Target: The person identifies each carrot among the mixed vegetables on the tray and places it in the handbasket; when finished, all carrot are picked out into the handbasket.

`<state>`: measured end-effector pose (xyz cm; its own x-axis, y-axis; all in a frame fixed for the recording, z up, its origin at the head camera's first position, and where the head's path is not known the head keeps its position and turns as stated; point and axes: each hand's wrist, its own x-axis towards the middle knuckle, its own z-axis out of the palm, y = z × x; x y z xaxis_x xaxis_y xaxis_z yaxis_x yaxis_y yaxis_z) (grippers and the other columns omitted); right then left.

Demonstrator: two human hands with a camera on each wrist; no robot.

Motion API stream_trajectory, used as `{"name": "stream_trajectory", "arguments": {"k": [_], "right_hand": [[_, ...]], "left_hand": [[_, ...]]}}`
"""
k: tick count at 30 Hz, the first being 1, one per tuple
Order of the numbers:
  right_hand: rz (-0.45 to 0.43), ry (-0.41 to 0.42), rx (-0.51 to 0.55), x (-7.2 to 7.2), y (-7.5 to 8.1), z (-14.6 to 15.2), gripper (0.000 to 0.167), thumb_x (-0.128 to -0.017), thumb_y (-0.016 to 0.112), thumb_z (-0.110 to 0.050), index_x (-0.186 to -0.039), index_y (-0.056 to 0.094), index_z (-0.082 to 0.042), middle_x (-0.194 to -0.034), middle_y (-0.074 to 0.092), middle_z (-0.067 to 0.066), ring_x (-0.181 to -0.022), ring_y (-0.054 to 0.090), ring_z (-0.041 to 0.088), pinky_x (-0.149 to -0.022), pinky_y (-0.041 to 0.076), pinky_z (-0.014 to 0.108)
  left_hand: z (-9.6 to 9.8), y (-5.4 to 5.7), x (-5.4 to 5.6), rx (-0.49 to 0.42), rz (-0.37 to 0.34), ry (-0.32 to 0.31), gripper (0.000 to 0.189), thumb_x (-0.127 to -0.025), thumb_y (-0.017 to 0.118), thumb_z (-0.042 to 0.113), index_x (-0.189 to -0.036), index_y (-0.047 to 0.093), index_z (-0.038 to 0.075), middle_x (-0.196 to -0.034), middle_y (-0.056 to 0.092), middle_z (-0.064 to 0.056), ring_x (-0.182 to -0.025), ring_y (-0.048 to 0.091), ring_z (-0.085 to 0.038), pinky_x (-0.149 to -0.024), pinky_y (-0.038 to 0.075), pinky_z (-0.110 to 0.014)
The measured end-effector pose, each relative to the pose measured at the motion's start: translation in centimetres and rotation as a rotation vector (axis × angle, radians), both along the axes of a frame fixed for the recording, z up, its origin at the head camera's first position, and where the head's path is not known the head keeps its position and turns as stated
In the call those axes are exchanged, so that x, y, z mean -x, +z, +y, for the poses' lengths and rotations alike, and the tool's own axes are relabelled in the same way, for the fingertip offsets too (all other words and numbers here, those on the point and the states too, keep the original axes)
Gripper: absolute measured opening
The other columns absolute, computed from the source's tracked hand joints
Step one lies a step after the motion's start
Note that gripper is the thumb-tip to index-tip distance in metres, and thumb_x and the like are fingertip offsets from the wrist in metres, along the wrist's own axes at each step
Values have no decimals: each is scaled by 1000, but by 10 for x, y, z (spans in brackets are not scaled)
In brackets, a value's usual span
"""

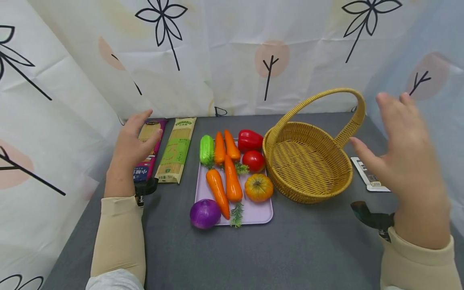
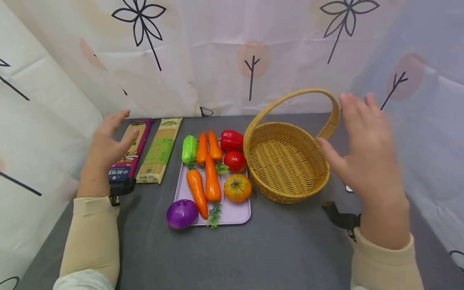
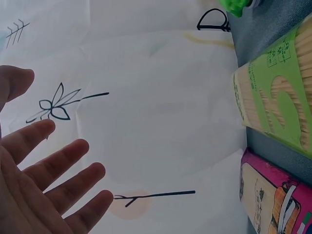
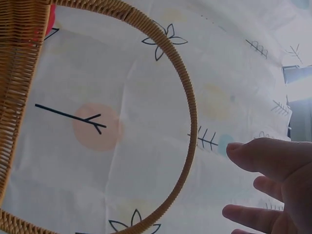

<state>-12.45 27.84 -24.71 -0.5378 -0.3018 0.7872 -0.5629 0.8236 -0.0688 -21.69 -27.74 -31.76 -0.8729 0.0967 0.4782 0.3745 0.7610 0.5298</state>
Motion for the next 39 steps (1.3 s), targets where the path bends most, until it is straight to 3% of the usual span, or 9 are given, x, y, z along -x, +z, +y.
{"name": "stream_trajectory", "arguments": {"k": [5, 10, 17, 25, 31, 39], "right_hand": [[58, 79, 16, -6, 3, -13, 84, -100, 48, -61, -138, 49, 14, -128, 54, 41, -126, 47, 57, -120, 24, 55], [94, 148, 43, -10, 0, -20, 77, -102, 50, -57, -143, 49, 8, -131, 55, 38, -124, 49, 56, -119, 25, 56], [43, 118, 15, -18, 1, -22, 80, -102, 46, -60, -145, 49, 7, -137, 52, 36, -132, 44, 55, -120, 24, 56], [41, 127, 54, -24, 3, -28, 81, -101, 48, -62, -144, 51, 6, -139, 53, 34, -139, 39, 52, -119, 25, 56], [52, 160, 42, -20, 4, -30, 77, -102, 48, -58, -143, 51, 7, -139, 53, 33, -140, 40, 50, -119, 26, 54], [35, 179, 33, -19, -3, -31, 76, -103, 47, -56, -145, 50, 7, -142, 52, 31, -141, 40, 48, -119, 26, 53]], "left_hand": [[7, 1, -1, 65, -8, -9, 65, -98, 67, 28, -157, 44, 13, -154, 45, -18, -144, 38, -38, -115, 30, -60], [14, -5, 5, 111, 6, -63, 64, -97, 70, 27, -154, 47, 10, -151, 48, -18, -141, 41, -38, -114, 32, -59], [26, -18, 8, 140, 28, -150, 63, -96, 71, 22, -152, 49, 5, -148, 50, -20, -139, 43, -39, -112, 34, -59], [36, -29, -4, -87, -33, -260, 58, -97, 69, 9, -151, 49, 5, -145, 54, -19, -130, 50, -37, -103, 41, -62], [34, -45, -14, -138, -87, -244, 58, -98, 69, 13, -153, 49, 12, -145, 55, -14, -130, 51, -33, -102, 42, -60], [32, -64, -27, -171, -165, -246, 56, -98, 69, 14, -151, 51, 11, -140, 58, -14, -124, 55, -32, -99, 45, -58]]}}
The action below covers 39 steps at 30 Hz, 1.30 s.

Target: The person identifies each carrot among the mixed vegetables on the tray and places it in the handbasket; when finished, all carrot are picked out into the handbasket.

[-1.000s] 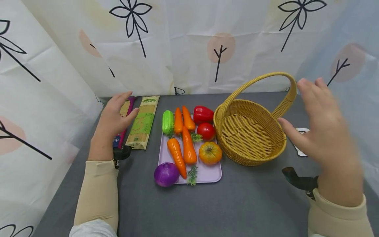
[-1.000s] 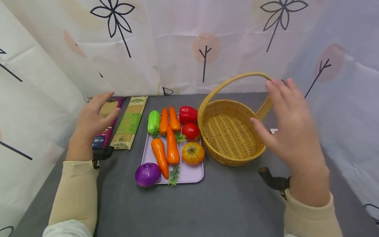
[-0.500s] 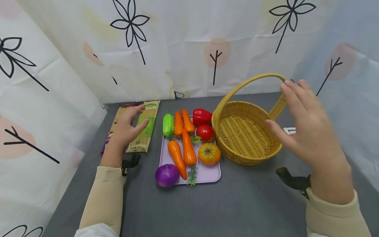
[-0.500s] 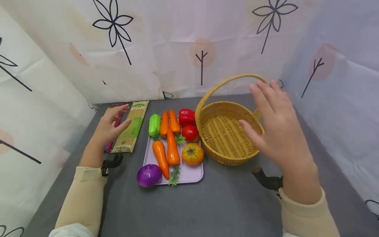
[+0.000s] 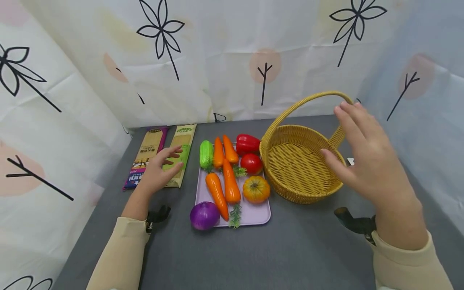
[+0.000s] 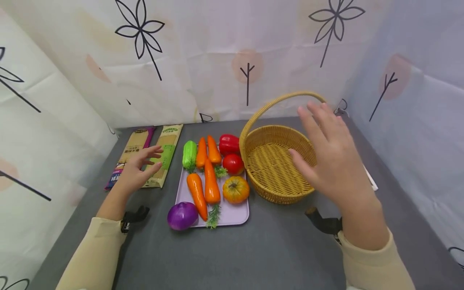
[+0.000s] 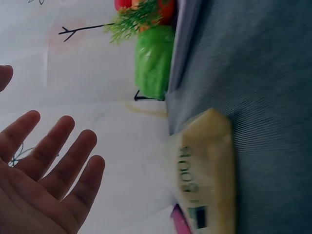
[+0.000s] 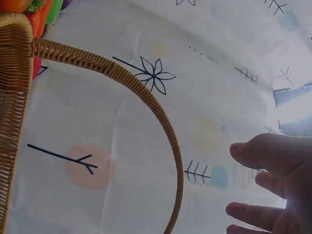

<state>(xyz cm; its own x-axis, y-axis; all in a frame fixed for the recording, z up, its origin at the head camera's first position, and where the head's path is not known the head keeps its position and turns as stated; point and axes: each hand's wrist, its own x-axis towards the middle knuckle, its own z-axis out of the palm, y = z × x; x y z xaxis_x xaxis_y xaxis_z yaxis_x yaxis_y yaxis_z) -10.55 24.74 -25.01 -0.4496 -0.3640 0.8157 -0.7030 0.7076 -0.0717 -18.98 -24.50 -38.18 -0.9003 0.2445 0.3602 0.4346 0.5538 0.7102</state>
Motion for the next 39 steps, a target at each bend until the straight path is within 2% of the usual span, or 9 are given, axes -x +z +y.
{"name": "stream_trajectory", "arguments": {"k": [7, 11, 15, 18, 23, 26, 31, 36, 39], "right_hand": [[-18, -15, -22, 2, -5, -2, 70, -103, 47, -50, -146, 50, 5, -145, 51, 28, -137, 45, 48, -117, 28, 58], [-106, -100, -8, -2, -5, -4, 68, -97, 53, -42, -151, 48, -1, -147, 52, 23, -130, 51, 45, -101, 45, 60], [-260, -158, 92, -11, -5, -8, 72, -88, 68, -25, -155, 46, -12, -149, 52, 15, -131, 51, 38, -87, 46, 61], [-365, -170, 174, -16, -5, -14, 75, -87, 74, -15, -156, 46, -19, -149, 53, 9, -131, 51, 33, -93, 45, 49], [-460, -103, 245, -20, -9, -27, 74, -88, 76, -9, -155, 47, -22, -145, 55, 3, -127, 52, 23, -97, 36, 18], [-497, -52, 243, -20, -13, -35, 75, -88, 76, -8, -155, 46, -21, -146, 55, 2, -128, 52, 22, -101, 34, 15], [-505, 23, 208, -17, -24, -50, 74, -87, 77, -7, -154, 47, -17, -144, 56, 3, -127, 55, 24, -104, 36, 19], [-550, 72, 153, -14, -37, -67, 72, -87, 78, -11, -152, 48, -13, -145, 54, 4, -126, 54, 22, -102, 45, 44], [-596, 97, 138, -12, -44, -77, 71, -88, 78, -14, -152, 47, -12, -145, 53, 4, -126, 53, 22, -101, 46, 50]], "left_hand": [[5, -19, -8, 11, -65, -5, 55, -97, 71, 12, -148, 53, 9, -134, 61, -19, -113, 60, -32, -94, 52, -54], [10, -28, -10, 6, -80, -55, 56, -97, 71, 13, -149, 52, 10, -133, 61, -21, -111, 62, -32, -94, 54, -52], [14, -34, -12, -6, -106, -81, 59, -96, 73, 13, -150, 51, 11, -132, 61, -20, -108, 63, -30, -94, 54, -50], [14, -37, -12, -6, -124, -84, 62, -96, 73, 12, -153, 48, 11, -130, 61, -19, -105, 64, -27, -93, 55, -46], [12, -40, -9, 23, -155, -87, 66, -95, 75, 13, -154, 45, 8, -125, 62, -18, -98, 63, -26, -88, 56, -32], [11, -41, -7, 45, -176, -99, 65, -95, 75, 13, -152, 46, 4, -122, 63, -17, -95, 62, -26, -83, 55, -30], [10, -45, -4, 111, -181, -120, 59, -94, 76, 16, -147, 53, 2, -117, 65, -13, -92, 60, -24, -81, 55, -34], [13, -48, -3, 163, -172, -115, 57, -94, 76, 19, -145, 55, 4, -119, 66, -12, -95, 60, -24, -86, 54, -43], [14, -50, -3, 181, -153, -119, 57, -93, 76, 19, -145, 56, 4, -120, 66, -12, -97, 60, -25, -87, 53, -45]]}}
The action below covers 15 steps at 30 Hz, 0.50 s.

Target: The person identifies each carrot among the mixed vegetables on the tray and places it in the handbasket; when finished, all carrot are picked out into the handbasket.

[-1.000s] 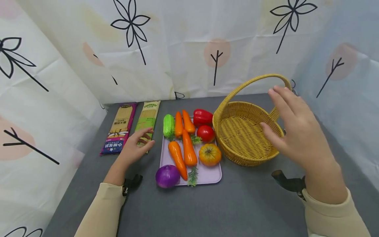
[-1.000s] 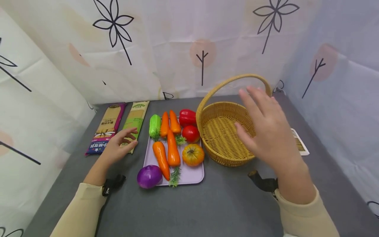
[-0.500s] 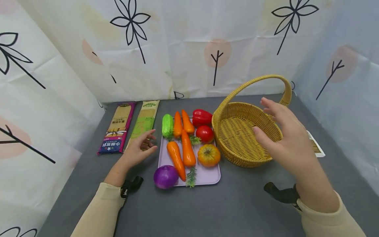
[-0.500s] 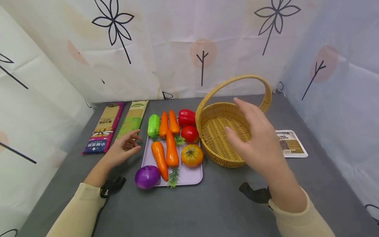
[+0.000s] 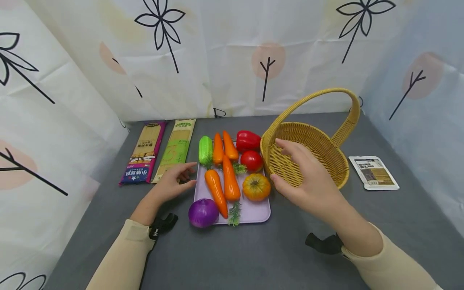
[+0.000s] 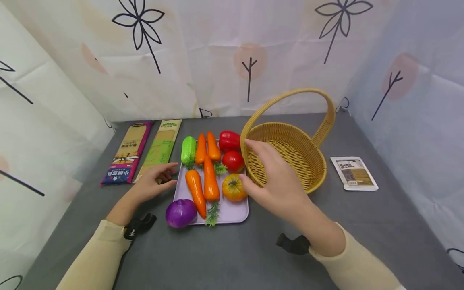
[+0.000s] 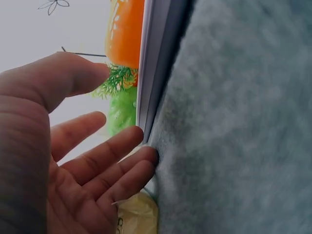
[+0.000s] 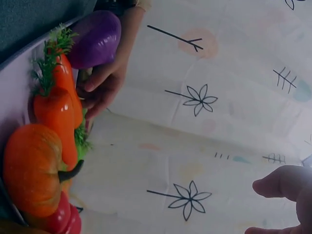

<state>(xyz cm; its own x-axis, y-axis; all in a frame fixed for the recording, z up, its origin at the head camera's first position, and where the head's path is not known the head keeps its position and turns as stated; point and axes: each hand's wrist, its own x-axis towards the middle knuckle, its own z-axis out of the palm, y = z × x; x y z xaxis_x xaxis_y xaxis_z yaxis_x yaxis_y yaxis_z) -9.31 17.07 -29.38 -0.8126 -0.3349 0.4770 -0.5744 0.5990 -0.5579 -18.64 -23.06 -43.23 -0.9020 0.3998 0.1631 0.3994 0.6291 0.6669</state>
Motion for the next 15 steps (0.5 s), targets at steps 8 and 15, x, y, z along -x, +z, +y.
{"name": "stream_trajectory", "arguments": {"k": [8, 15], "right_hand": [[-49, 66, -11, 3, -12, -24, 67, -89, 78, -20, -149, 50, -12, -140, 55, 1, -122, 54, 19, -100, 49, 46], [-218, 152, 13, 3, -29, -43, 65, -89, 79, -21, -148, 51, -15, -134, 58, -4, -119, 58, 16, -98, 53, 42]], "left_hand": [[4, -2, 3, 37, 10, -8, 59, -93, 76, 19, -146, 55, 6, -117, 65, -8, -97, 58, -23, -88, 53, -44], [4, -3, 1, 55, 66, -48, 58, -91, 78, 16, -143, 57, 3, -117, 65, -10, -97, 57, -25, -87, 52, -46]]}}
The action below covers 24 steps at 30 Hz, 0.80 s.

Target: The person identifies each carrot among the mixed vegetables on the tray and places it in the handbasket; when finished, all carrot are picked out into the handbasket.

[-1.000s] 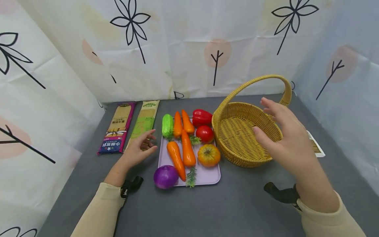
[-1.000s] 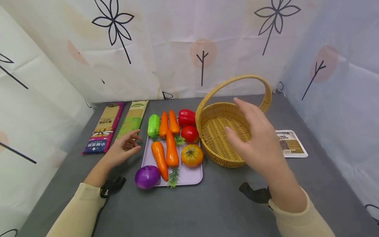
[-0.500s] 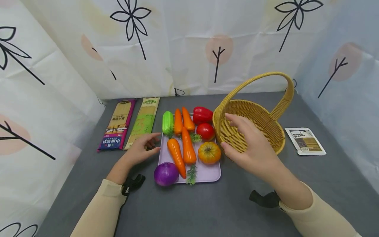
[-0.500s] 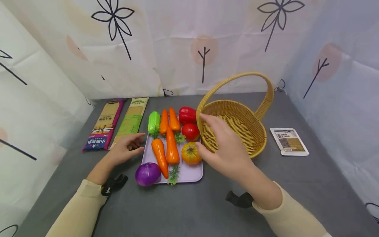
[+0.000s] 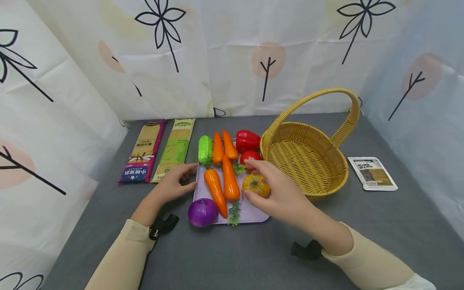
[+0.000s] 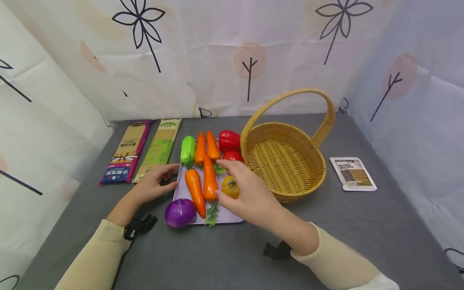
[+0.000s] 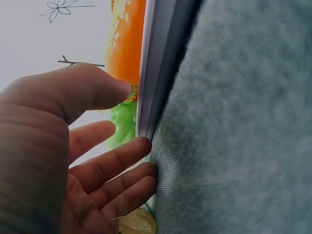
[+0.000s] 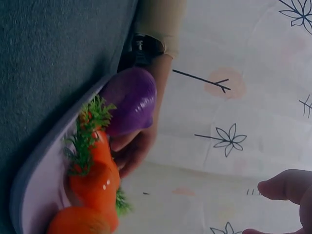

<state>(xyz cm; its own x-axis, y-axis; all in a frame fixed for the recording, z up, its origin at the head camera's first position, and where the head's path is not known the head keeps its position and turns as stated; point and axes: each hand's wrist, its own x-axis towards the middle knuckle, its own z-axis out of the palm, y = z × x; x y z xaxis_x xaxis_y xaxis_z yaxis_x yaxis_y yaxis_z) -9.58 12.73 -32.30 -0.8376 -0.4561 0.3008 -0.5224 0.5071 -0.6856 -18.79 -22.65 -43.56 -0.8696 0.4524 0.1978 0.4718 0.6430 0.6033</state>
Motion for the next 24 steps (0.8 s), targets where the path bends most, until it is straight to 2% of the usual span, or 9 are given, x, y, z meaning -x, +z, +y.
{"name": "stream_trajectory", "arguments": {"k": [5, 8, 13, 18, 24], "right_hand": [[-218, 65, 80, -3, -12, -11, 63, -91, 78, -19, -147, 50, -22, -133, 58, -5, -119, 62, 23, -91, 57, 45], [-280, 80, 81, -3, -18, -17, 63, -92, 77, -20, -148, 48, -22, -134, 58, -1, -119, 63, 25, -92, 56, 46], [-287, 77, 52, -1, -28, -23, 65, -93, 76, -21, -150, 47, -17, -136, 59, 6, -116, 64, 28, -93, 56, 45], [-260, 29, -11, 2, -38, -27, 64, -92, 76, -21, -148, 50, -11, -137, 60, 7, -106, 65, 26, -86, 58, 41], [-256, -44, -99, 2, -48, -40, 61, -91, 76, -22, -146, 53, -9, -129, 64, 6, -99, 67, 19, -78, 57, 32]], "left_hand": [[0, 0, -1, 11, 0, -2, 57, -91, 78, 18, -143, 58, 5, -118, 66, -9, -99, 58, -25, -88, 52, -46], [0, 0, -1, 21, -3, 1, 57, -91, 78, 20, -143, 58, 6, -119, 66, -9, -99, 57, -25, -88, 52, -46], [0, -1, 2, 13, 34, -25, 54, -90, 78, 17, -139, 61, 2, -117, 67, -11, -96, 58, -25, -86, 53, -46], [4, -3, 4, 33, 62, -44, 51, -90, 78, 18, -135, 64, 1, -116, 68, -11, -95, 57, -24, -85, 52, -43], [3, 1, -3, 107, 17, 19, 51, -92, 75, 25, -137, 65, 5, -120, 66, -10, -100, 54, -24, -89, 50, -44]]}}
